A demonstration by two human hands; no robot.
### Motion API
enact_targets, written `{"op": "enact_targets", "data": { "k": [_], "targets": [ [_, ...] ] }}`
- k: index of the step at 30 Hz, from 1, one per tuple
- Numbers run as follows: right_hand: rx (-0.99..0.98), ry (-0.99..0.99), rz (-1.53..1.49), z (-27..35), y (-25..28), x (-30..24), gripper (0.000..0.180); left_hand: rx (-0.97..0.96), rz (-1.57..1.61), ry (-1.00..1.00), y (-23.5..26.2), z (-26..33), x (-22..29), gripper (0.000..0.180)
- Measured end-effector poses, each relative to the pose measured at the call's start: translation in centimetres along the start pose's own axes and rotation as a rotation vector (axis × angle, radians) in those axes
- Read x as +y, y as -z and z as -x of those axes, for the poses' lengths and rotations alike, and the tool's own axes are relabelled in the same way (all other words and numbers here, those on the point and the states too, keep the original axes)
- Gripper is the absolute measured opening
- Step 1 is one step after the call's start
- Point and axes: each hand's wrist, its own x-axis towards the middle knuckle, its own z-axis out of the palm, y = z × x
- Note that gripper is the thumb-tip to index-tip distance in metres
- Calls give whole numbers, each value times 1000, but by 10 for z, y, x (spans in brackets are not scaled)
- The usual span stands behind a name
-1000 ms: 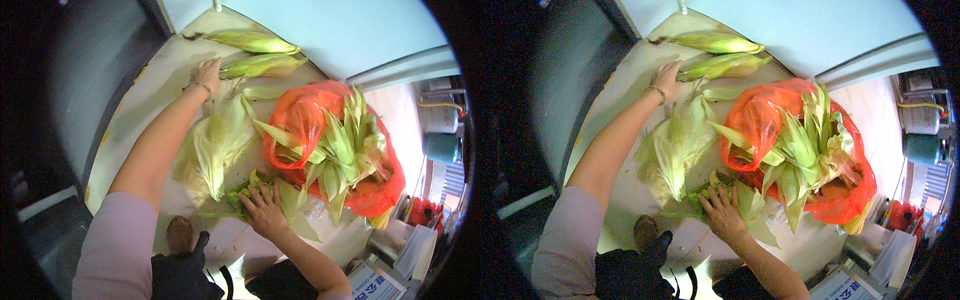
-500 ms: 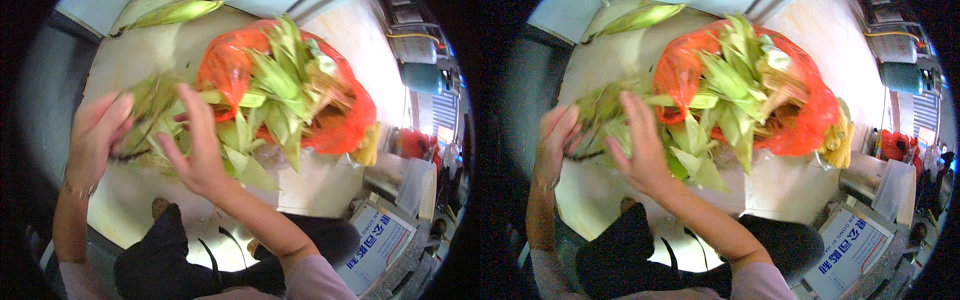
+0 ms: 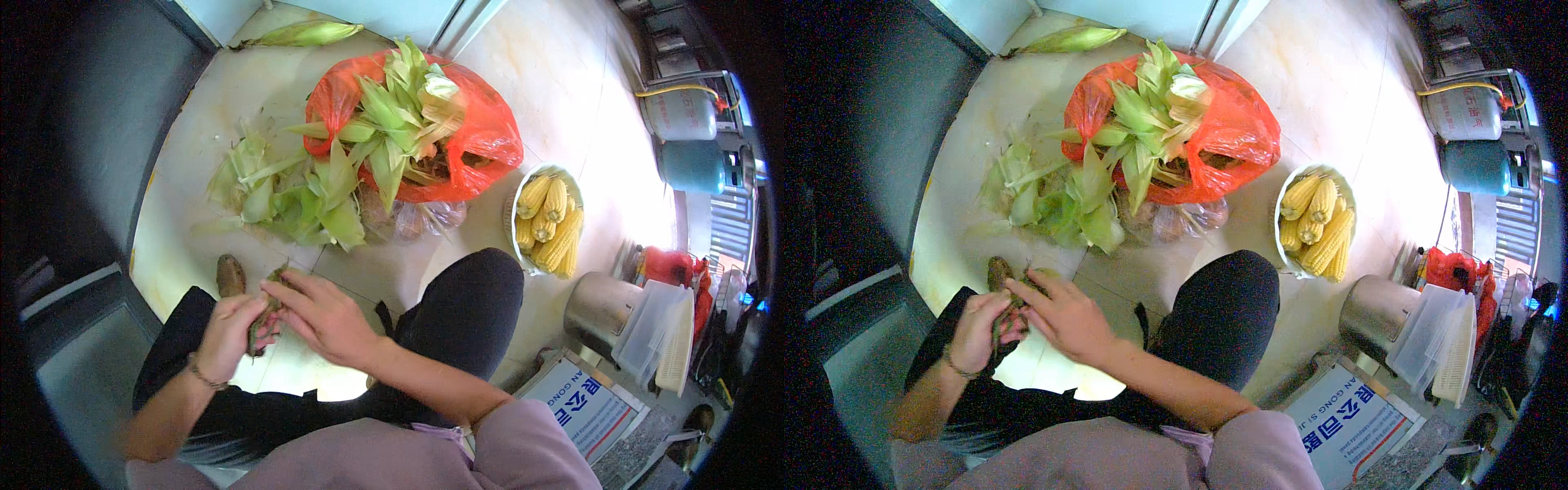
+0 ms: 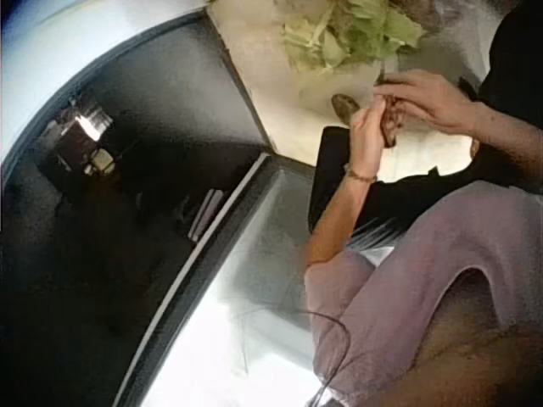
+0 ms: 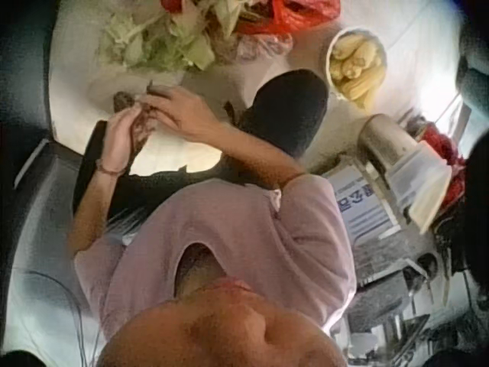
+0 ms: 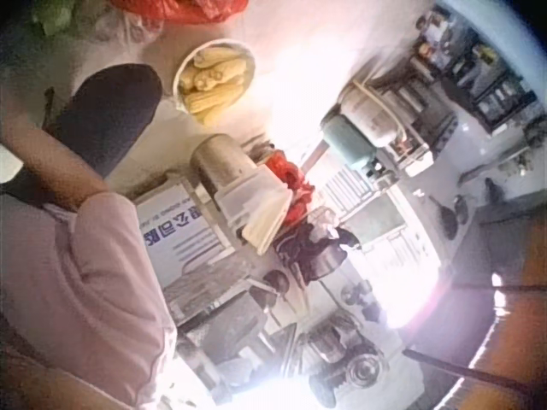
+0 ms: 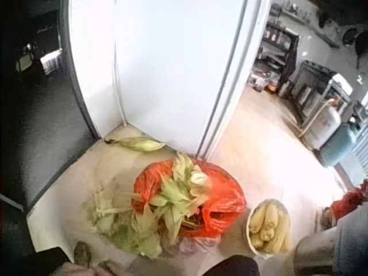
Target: The person sits on the floor and shucks corn cobs by hand, removing husks and silk. The person places the shucked corn into a white colander and discards the husks into a red plastic bag.
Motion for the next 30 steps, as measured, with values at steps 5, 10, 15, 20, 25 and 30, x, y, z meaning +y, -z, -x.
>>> {"op": "enact_targets", "data": {
  "k": [5, 10, 15, 20, 25, 30],
  "targets": [
    [-170, 78, 97, 27, 10, 42, 35, 145, 178, -85, -42, -18, -78, 34],
    [-77, 7, 59, 43, 7, 70, 31, 90, 574, -158, -80, -47, -111, 28],
    [43, -199, -68, 38, 3, 61, 23, 102, 563, -222, -90, -47, -100, 29],
    [22, -336, -158, 35, 8, 61, 21, 102, 525, -186, -94, -49, -97, 35],
    [249, -655, -172, 30, 11, 108, 29, -30, 510, -146, -110, -32, -116, 33],
    [688, -913, -154, 45, 7, 175, 27, -44, 192, -210, -111, -22, -123, 33]
  ]
}}
